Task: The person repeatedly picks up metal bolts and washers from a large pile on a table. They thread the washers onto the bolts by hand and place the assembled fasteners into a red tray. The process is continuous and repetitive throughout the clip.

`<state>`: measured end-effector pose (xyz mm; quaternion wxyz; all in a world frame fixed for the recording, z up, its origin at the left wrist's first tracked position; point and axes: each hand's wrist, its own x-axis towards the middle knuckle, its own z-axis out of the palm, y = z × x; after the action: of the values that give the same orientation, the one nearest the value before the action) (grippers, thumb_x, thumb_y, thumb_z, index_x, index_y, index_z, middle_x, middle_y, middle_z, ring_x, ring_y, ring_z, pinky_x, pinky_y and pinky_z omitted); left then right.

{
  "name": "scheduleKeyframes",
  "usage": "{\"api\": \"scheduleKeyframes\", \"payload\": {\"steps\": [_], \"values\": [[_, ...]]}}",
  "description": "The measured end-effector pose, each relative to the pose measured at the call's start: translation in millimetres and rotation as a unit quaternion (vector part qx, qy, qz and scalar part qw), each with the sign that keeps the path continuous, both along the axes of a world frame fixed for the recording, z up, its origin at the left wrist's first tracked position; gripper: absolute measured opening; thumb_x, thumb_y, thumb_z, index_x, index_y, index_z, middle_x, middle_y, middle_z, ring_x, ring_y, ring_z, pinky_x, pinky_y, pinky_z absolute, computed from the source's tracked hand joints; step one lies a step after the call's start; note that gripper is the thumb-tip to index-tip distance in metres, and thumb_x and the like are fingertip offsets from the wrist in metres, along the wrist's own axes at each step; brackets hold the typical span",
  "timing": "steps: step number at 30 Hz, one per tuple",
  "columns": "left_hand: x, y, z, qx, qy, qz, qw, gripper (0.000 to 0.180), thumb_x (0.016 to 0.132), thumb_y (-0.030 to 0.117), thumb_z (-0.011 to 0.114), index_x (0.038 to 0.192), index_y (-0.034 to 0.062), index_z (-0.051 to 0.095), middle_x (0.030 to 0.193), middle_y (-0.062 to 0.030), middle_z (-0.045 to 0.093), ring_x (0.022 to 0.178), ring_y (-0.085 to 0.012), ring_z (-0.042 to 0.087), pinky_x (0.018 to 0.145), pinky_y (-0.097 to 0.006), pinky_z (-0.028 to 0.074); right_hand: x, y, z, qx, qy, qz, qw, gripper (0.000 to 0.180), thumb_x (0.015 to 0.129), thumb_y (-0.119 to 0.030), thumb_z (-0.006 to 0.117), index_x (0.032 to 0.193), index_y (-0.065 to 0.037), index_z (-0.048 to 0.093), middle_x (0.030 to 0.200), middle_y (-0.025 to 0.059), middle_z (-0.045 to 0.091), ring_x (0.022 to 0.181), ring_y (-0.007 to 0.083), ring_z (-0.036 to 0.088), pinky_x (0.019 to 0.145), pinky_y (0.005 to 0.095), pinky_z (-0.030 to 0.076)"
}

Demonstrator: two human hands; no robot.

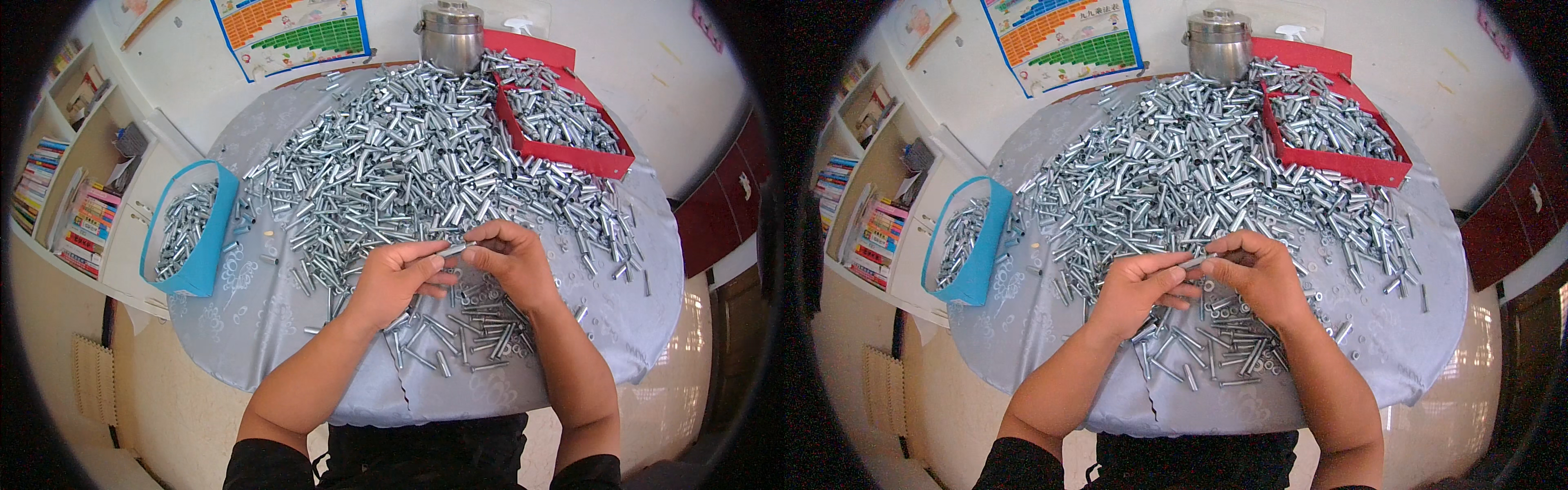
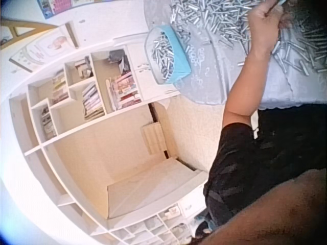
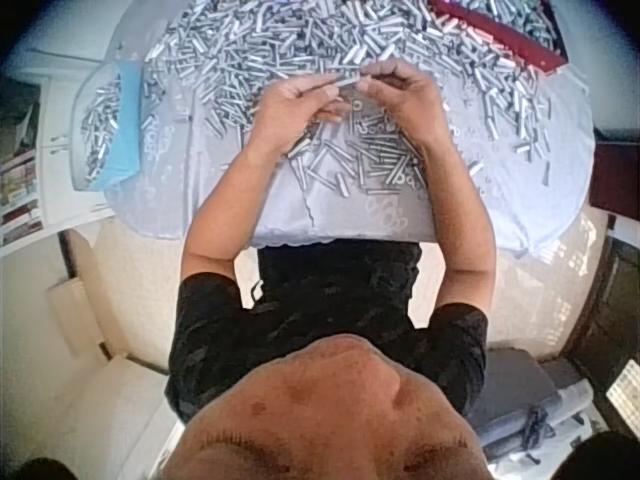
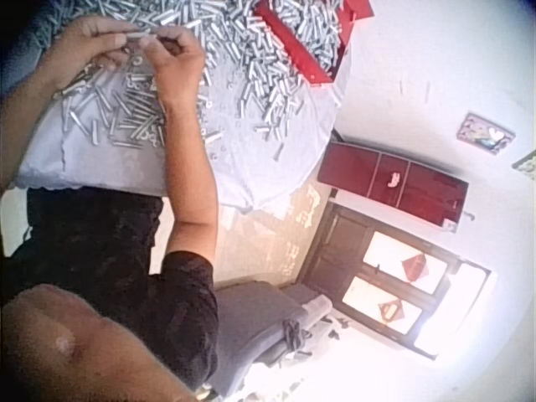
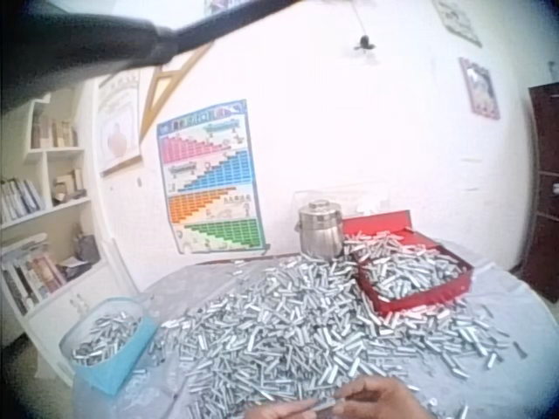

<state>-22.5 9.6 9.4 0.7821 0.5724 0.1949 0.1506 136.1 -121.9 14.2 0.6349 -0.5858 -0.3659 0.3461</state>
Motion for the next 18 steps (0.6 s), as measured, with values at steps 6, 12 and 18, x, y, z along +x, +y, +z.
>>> {"api": "scheduleKeyframes", "payload": {"steps": [6,12,18], "values": [[0.2,0.9,0.2,0.008,-0.010,0.027,1.000,0.030,0.094,0.006,0.056,0.122,-0.0037,0.058,0.106,-0.0163,0.069,0.084,-0.0205,0.070,0.071,-0.029,0.058,7.4,-3.5,9.7,-0.023,-0.058,-0.061,0.996,0.019,0.083,-0.008,0.073,0.099,0.002,0.069,0.087,0.0038,0.069,0.078,0.0090,0.061,0.071,0.0235,0.048],[-0.7,2.7,-4.1,0.023,-0.023,0.070,0.997,0.027,0.093,0.006,0.058,0.118,-0.0027,0.061,0.104,-0.0157,0.070,0.080,-0.0191,0.070,0.069,-0.029,0.058,26.6,-19.7,15.4,-0.114,-0.368,-0.071,0.920,0.014,0.075,-0.007,0.073,0.088,-0.004,0.072,0.080,0.0105,0.065,0.073,0.0237,0.062,0.068,0.0326,0.049],[0.3,0.9,-2.6,0.026,-0.020,0.066,0.997,0.026,0.093,0.006,0.058,0.117,-0.0018,0.062,0.103,-0.0151,0.070,0.080,-0.0184,0.070,0.068,-0.027,0.058,33.0,-23.3,4.8,-0.099,-0.486,-0.025,0.868,0.010,0.073,-0.009,0.068,0.082,-0.006,0.070,0.081,0.0131,0.063,0.081,0.0321,0.061,0.072,0.0403,0.049]]}}
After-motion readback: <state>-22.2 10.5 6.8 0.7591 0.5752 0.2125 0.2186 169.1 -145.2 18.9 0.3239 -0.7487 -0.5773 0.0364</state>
